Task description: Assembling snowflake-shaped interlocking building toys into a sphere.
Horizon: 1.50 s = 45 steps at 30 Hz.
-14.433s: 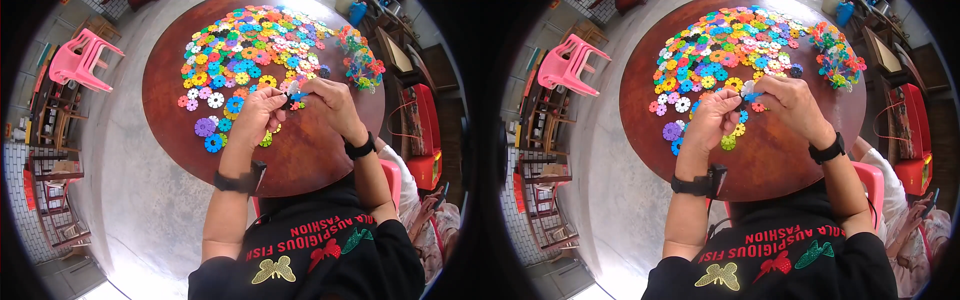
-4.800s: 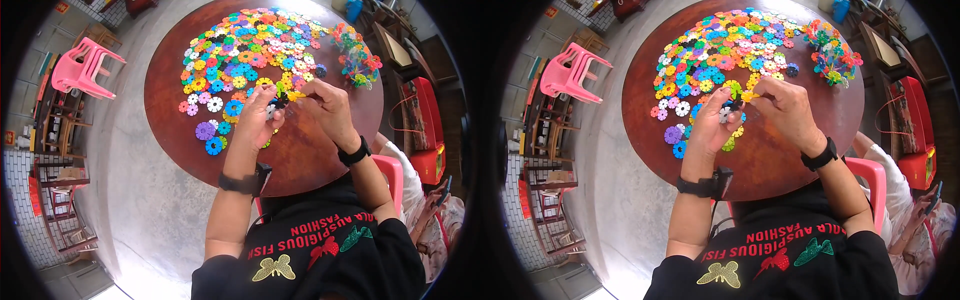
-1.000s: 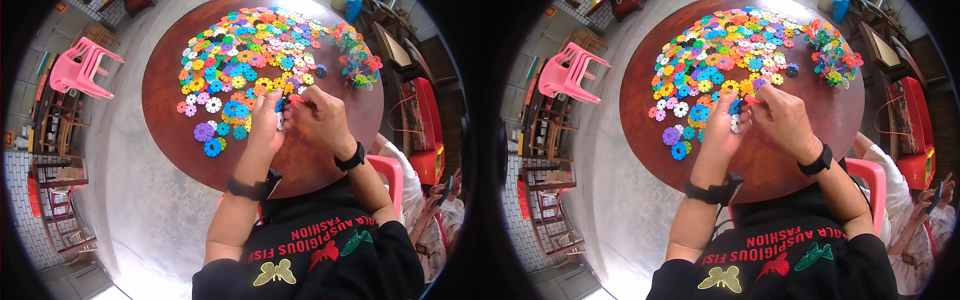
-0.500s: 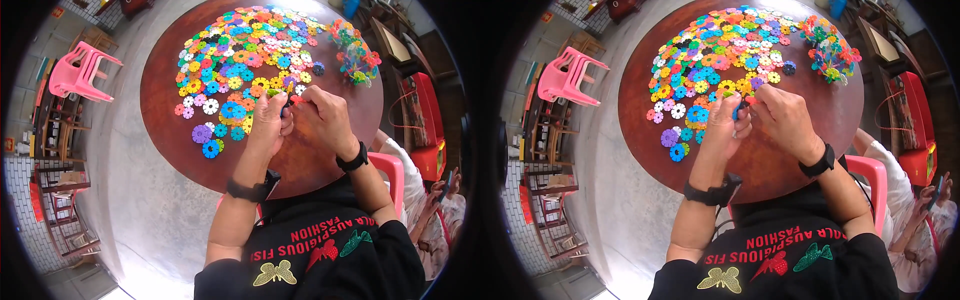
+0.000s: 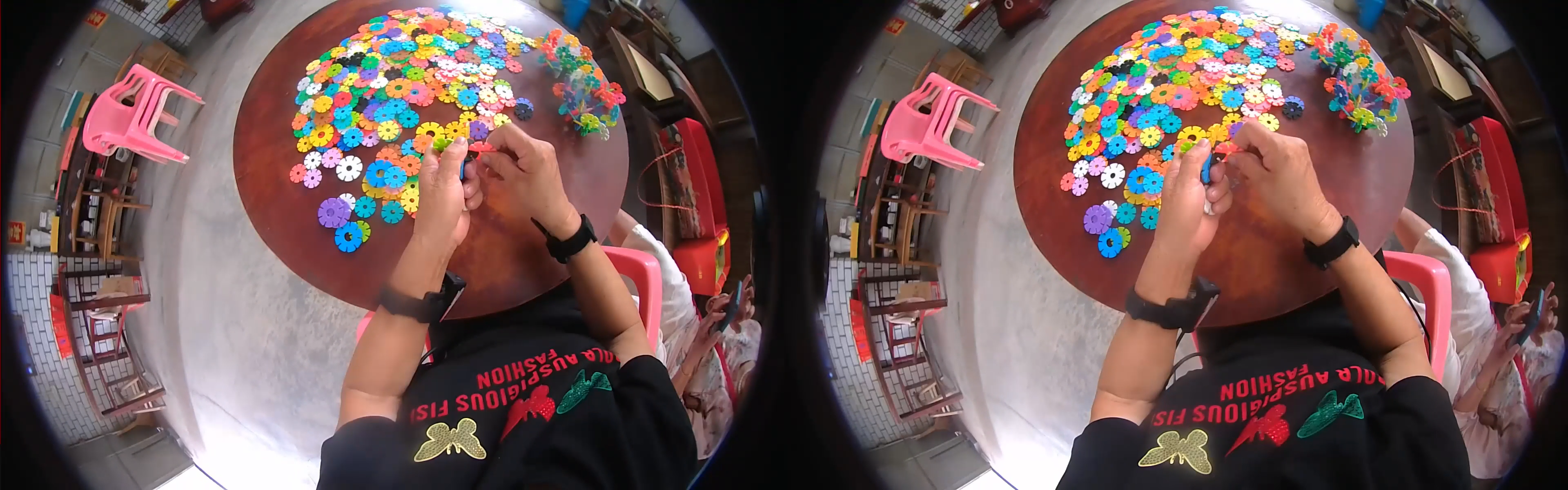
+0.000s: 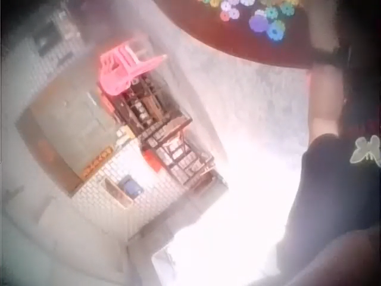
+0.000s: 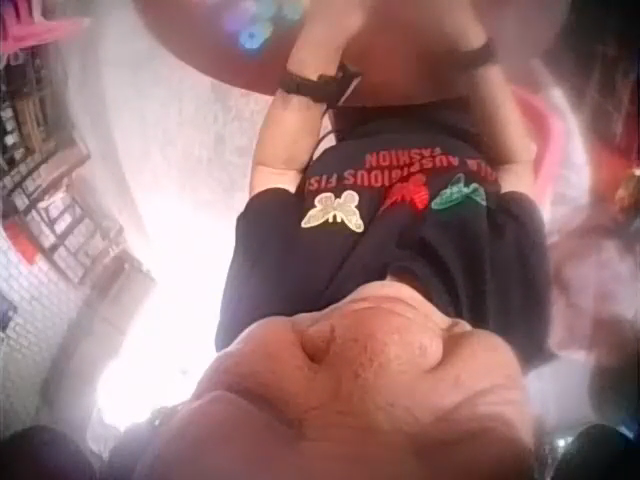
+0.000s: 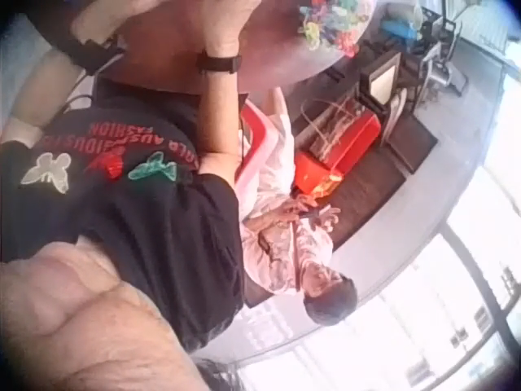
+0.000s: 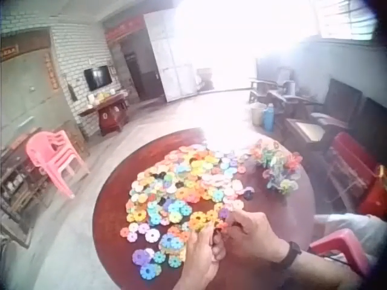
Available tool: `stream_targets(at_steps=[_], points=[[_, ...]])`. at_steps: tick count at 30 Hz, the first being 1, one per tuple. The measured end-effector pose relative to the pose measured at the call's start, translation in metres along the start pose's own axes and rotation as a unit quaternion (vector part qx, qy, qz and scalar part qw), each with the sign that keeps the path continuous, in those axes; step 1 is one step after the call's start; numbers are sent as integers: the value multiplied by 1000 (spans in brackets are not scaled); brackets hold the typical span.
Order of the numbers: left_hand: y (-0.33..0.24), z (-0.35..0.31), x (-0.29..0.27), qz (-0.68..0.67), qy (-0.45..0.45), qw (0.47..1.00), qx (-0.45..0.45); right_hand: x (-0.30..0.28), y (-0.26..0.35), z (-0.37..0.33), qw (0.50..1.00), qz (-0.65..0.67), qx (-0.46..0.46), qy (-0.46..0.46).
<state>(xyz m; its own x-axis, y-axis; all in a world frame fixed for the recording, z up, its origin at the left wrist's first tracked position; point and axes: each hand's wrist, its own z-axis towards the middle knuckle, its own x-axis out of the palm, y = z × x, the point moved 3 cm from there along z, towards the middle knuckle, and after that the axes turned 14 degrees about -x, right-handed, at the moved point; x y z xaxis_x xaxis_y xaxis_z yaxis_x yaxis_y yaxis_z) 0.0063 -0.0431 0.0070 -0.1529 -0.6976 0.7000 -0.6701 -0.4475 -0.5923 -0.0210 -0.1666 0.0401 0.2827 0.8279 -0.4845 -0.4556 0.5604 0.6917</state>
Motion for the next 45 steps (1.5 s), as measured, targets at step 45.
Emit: stream_targets(at_steps=[45], points=[[-9, -4, -7, -17, -8, 1000, -1, -11, 23, 4, 990, -72, -106, -53]])
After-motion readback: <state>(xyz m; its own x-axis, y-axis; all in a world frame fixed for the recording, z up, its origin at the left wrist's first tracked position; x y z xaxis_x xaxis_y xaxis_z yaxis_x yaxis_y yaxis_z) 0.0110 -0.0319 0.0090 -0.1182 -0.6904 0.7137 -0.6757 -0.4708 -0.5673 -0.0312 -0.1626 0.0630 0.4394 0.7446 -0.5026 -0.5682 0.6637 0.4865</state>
